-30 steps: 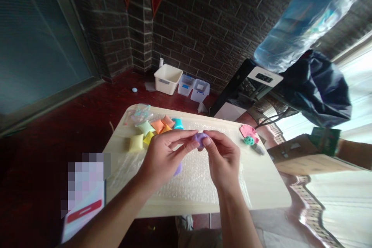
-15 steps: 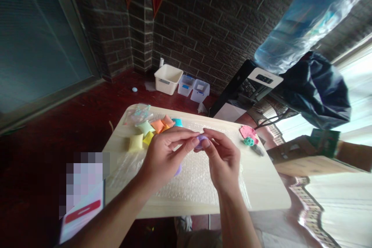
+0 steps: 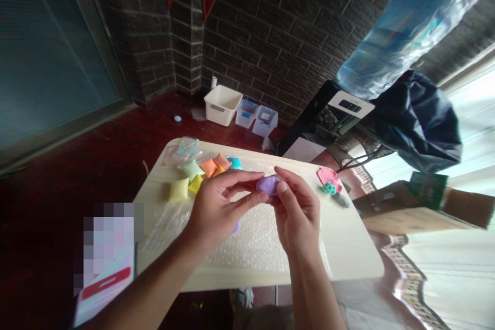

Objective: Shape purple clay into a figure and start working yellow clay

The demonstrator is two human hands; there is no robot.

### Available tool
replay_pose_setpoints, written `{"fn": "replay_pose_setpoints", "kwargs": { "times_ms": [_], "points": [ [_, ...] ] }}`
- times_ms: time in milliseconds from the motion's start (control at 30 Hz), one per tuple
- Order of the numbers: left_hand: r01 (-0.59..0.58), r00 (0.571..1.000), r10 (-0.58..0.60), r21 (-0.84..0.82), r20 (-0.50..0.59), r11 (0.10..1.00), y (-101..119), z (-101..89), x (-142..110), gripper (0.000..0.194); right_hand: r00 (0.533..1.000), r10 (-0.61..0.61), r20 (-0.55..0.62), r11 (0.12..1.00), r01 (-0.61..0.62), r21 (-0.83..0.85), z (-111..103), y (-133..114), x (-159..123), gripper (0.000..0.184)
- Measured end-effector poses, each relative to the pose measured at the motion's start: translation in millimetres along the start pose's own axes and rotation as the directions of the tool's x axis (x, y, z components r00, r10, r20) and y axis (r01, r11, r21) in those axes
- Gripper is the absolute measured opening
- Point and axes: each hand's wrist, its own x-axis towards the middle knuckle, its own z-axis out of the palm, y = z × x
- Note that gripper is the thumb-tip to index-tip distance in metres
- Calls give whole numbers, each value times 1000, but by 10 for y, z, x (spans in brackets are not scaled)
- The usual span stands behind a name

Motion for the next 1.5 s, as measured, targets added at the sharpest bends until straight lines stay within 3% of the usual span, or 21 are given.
{"fn": "replay_pose_setpoints", "kwargs": {
  "times_ms": [100,267,400,533,700,833,933,1067,1267,1500],
  "points": [
    [-68,998,69,120,-2,990,7,6,-25,28,998,-19,57,995,24,-94,-7,-35,-19,21],
    [-75,997,70,122,41,990,80,16,-32,20,987,-121,105,953,145,-267,-38,-82,-23,15],
    [-63,997,57,116,57,991,91,15,-32,16,985,-144,96,946,166,-278,-37,-84,-25,13],
    [-96,994,88,127,67,987,50,2,-34,24,985,-145,91,960,162,-229,-29,-85,-31,18],
    [-116,990,101,158,97,981,42,-15,-28,20,984,-125,131,953,155,-259,-66,-98,-28,15],
    [-120,988,103,159,114,980,81,-10,-30,14,969,-141,203,932,199,-303,-86,-114,-19,25],
    [-91,994,82,132,74,987,98,2,-34,26,960,-153,236,924,224,-310,-85,-124,-13,25],
    [-32,999,32,58,16,998,95,10,-23,48,967,-121,223,928,190,-320,-80,-117,-29,19],
    [-39,999,40,74,-20,996,72,-18,8,31,973,-96,208,915,169,-367,-59,-81,-52,23],
    [-29,1000,30,49,-7,998,84,-26,10,29,987,-35,158,965,74,-250,-42,-57,-23,19]
  ]
}}
